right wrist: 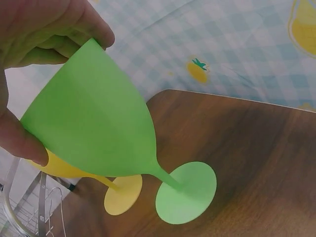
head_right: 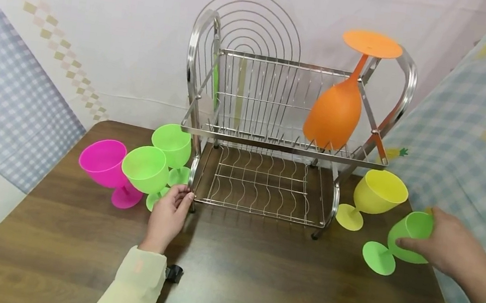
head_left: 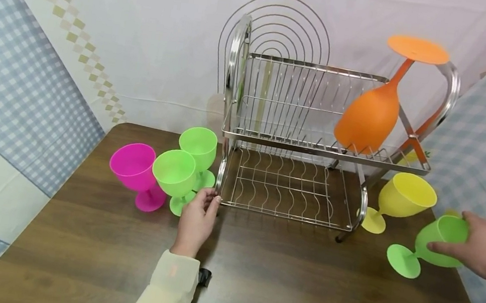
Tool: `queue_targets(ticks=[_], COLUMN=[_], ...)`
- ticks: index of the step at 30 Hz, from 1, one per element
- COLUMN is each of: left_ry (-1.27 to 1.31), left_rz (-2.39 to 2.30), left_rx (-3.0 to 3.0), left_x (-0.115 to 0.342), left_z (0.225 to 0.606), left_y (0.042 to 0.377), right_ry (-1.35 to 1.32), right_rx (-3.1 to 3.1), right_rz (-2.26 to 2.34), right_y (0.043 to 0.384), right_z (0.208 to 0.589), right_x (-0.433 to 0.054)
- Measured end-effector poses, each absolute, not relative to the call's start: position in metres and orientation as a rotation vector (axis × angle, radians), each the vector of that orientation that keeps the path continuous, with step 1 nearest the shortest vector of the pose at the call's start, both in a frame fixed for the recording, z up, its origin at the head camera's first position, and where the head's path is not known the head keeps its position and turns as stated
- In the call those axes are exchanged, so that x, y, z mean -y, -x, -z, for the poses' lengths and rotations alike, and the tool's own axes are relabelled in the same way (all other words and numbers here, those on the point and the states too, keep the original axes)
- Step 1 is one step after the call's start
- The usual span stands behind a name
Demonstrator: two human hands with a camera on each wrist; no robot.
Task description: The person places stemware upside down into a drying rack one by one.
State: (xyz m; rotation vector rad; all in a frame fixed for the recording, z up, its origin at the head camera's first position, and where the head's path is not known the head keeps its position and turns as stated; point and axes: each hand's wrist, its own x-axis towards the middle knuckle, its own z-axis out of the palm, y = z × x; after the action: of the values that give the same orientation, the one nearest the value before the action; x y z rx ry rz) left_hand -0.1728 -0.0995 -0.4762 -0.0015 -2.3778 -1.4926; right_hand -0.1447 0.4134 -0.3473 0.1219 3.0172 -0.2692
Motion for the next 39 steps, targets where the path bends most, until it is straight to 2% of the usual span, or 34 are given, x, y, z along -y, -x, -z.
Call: queue_targets(ticks=[13, 25, 32, 39], left_ry=[0.010, 0.153, 0.210, 0.224], left_rz=[1.547, 1.555, 1.519, 1.488], left_rx=[2.396, 2.268, 2.203, 2.200], left_x=[0.102, 0.104, 0.103, 0.101], left_z=[0.472, 0.461, 0.458, 0.456], left_y=[0.172, 0.164, 0.163, 0.163], right_ry=[-0.168, -0.088, -0.085, -0.077], right_rx=[-3.116, -2.962, -2.786, -2.566], right_rz=[0.272, 0.429, 0.669, 0.986], right_y=[0.135, 0.124, 0.118, 0.118], right_z=[0.346, 0.344, 0.340, 0.352], right_x=[-0.406, -0.386, -0.376, -0.377])
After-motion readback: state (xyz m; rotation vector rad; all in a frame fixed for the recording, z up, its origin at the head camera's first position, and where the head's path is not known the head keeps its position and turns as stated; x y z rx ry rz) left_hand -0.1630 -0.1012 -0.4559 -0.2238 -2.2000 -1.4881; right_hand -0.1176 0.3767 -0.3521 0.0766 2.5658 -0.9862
